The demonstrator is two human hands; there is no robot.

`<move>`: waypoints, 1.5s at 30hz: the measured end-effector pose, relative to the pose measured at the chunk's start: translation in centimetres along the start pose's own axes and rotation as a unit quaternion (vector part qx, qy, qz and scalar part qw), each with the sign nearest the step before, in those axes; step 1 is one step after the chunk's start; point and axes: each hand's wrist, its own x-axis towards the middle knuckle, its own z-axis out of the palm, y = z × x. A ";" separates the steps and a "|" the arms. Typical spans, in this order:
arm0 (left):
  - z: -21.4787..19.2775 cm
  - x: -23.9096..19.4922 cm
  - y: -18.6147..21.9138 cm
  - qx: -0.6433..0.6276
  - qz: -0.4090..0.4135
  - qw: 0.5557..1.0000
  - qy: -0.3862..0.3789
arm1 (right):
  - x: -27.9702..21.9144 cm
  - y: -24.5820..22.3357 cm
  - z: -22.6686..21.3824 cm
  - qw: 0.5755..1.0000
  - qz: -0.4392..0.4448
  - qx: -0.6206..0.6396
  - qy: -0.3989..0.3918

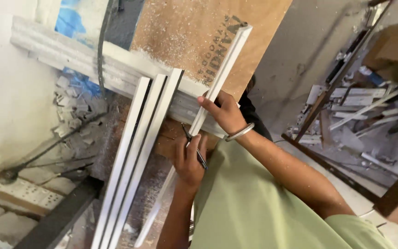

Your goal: Measuring and cutting uPVC or metal profiles using a miter saw in a fabrication workshop.

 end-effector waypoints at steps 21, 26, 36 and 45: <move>-1.0 1.2 -1.2 -0.298 -0.111 0.946 -0.070 | -1.2 -0.8 0.1 0.978 -0.205 0.045 0.002; -0.6 1.4 -0.8 -0.290 -0.125 0.948 -0.048 | -1.2 -0.9 0.1 0.981 -0.189 0.028 0.027; 0.1 0.4 -1.0 -0.259 -0.079 0.962 -0.032 | -1.1 -0.3 0.3 0.973 -0.227 0.039 0.016; -0.2 5.1 -0.5 -0.295 -0.123 0.945 -0.063 | -1.4 0.3 0.2 0.970 -0.237 0.061 0.002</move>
